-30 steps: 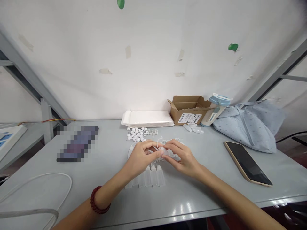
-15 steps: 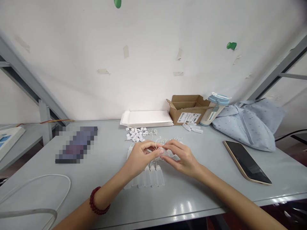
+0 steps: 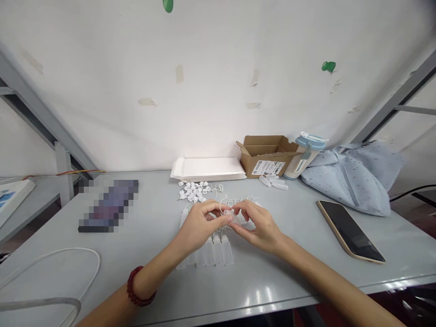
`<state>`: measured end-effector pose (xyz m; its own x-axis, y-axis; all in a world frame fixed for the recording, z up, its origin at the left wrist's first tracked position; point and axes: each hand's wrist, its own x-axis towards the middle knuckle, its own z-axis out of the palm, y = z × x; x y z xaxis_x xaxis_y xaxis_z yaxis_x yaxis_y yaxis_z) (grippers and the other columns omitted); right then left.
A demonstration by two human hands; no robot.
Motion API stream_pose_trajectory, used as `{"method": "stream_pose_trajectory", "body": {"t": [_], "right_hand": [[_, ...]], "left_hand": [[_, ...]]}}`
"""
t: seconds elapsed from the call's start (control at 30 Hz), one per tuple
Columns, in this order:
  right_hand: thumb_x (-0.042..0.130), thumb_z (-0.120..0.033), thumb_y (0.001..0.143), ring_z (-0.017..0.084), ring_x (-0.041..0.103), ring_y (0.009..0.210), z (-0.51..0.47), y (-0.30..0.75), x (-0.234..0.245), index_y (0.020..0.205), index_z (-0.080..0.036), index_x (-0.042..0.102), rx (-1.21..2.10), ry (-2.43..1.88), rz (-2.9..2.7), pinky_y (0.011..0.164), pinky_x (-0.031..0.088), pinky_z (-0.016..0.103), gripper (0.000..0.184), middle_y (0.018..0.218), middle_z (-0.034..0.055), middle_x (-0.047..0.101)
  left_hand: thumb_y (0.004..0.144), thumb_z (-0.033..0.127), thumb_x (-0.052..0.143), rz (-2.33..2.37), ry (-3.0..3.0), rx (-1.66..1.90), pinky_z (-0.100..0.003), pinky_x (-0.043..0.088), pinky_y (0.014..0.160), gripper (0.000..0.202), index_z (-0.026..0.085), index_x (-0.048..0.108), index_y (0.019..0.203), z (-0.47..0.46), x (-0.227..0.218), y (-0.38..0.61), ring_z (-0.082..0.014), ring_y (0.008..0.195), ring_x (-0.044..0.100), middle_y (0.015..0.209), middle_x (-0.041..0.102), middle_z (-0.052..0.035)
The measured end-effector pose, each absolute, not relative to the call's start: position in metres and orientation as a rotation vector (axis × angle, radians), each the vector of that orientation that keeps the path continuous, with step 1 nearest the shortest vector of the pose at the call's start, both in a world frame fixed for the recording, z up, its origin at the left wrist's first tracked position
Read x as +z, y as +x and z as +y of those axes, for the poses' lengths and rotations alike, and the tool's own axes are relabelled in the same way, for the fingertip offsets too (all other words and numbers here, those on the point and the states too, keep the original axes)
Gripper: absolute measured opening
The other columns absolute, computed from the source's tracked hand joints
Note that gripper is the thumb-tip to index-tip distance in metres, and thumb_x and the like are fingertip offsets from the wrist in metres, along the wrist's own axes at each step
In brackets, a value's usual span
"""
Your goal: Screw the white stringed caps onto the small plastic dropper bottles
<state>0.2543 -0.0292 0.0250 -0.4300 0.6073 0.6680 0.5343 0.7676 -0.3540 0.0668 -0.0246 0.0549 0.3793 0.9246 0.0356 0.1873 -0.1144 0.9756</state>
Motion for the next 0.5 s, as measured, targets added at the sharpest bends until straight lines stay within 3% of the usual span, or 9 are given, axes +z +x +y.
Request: {"method": "stream_pose_trajectory", "body": {"t": [0.2,0.37,0.5], "right_hand": [[0.059,-0.023,0.083,0.011,0.048,0.059,-0.0295,0.254,0.0254,0.105,-0.02,0.047,0.111,-0.846,-2.105,0.051,0.041,0.022,0.025,0.08,0.0019,0.059],[0.055,-0.023,0.087,0.01,0.048,0.056,-0.0314,0.2526,0.0273,0.112,-0.021,0.047,0.112,-0.814,-2.116,0.051,0.043,0.022,0.026,0.08,0.002,0.06],[0.054,-0.024,0.088,0.009,0.048,0.054,-0.0331,0.2512,0.0274,0.117,-0.021,0.046,0.152,-0.796,-2.105,0.05,0.044,0.021,0.031,0.081,0.0021,0.062]], "left_hand": [[0.074,0.032,0.067,0.95,1.486,0.862,-0.031,0.051,0.074,0.023,0.016,0.07,0.091,-0.0222,0.0542,0.0663,-0.0212,0.086,0.06,0.092,0.063,-0.0065],[0.075,0.031,0.067,0.942,1.38,0.851,-0.033,0.05,0.078,0.028,0.017,0.067,0.099,-0.0232,0.0545,0.0653,-0.0205,0.084,0.063,0.082,0.067,-0.004],[0.076,0.029,0.066,0.9,1.333,0.865,-0.034,0.05,0.083,0.026,0.016,0.066,0.098,-0.0237,0.0562,0.0659,-0.0214,0.091,0.063,0.091,0.068,-0.0062]]}}
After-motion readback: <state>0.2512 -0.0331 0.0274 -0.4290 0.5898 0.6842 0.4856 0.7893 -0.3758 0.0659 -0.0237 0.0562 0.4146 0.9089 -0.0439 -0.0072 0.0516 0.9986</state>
